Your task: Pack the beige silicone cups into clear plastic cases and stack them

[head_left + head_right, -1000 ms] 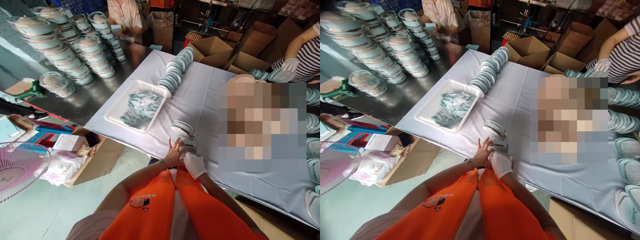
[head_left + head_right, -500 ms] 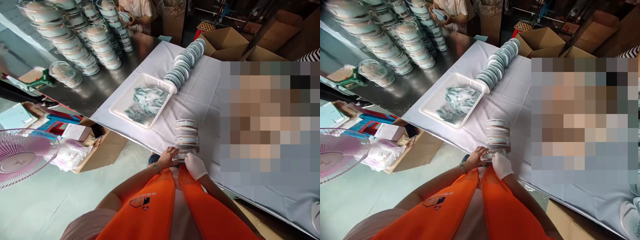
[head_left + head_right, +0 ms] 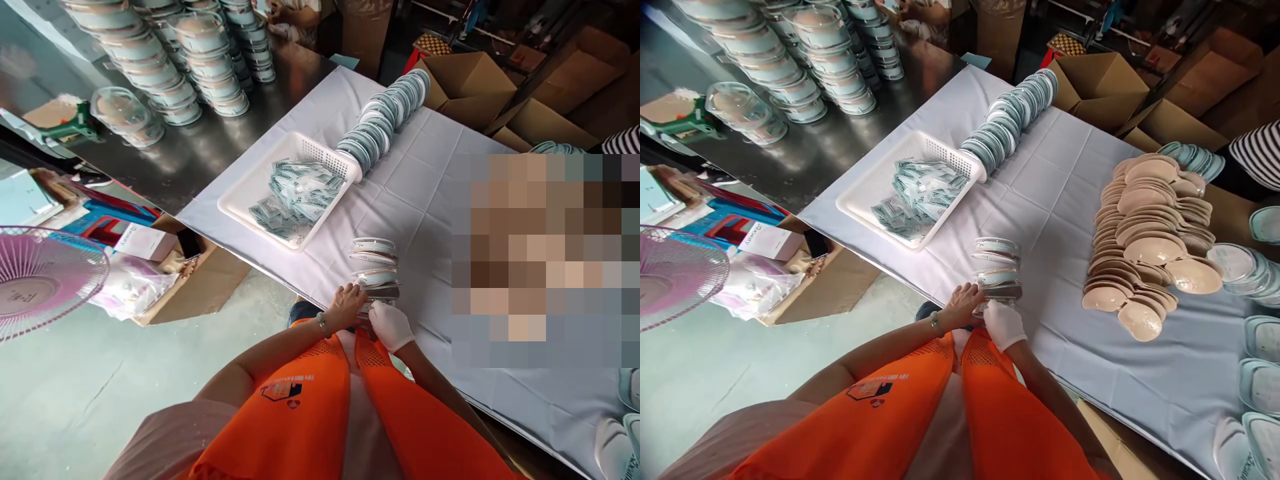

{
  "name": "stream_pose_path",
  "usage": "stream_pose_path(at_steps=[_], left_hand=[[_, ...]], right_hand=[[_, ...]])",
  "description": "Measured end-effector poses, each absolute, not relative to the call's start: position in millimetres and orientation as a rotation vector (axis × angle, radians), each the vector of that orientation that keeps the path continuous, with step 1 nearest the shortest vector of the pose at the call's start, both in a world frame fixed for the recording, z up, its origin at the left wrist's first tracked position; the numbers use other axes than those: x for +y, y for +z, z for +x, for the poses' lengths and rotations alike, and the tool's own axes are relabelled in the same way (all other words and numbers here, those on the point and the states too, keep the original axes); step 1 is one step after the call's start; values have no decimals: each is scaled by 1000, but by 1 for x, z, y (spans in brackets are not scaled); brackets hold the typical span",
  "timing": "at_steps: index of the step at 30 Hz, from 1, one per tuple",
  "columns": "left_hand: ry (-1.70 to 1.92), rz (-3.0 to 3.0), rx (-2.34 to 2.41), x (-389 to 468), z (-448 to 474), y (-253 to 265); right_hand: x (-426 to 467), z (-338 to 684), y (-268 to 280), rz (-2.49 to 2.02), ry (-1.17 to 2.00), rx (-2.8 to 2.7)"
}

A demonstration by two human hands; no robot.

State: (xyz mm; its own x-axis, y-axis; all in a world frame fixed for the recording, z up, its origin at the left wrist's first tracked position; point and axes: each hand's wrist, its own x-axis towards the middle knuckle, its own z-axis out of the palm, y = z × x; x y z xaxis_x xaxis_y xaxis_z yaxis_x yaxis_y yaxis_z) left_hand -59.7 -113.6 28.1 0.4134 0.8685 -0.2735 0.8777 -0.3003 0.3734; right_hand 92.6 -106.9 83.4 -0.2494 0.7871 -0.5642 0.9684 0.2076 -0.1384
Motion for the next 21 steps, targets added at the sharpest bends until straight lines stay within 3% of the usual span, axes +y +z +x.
stream_pose_path(at_steps=[4, 10, 17, 21], left_hand=[[-52, 2250, 1490, -111, -55, 24], [173, 2119, 1583, -119, -54, 8], [501, 1858, 1631, -111, -51, 9], [859, 952, 1422, -141, -54, 13]], right_hand=[[-108, 80, 83, 1612, -646, 2145], [-101, 128, 61, 1782, -1229, 2304], [-75, 186, 34, 1732, -888, 2713], [-27, 191, 39, 1839, -776, 2976]])
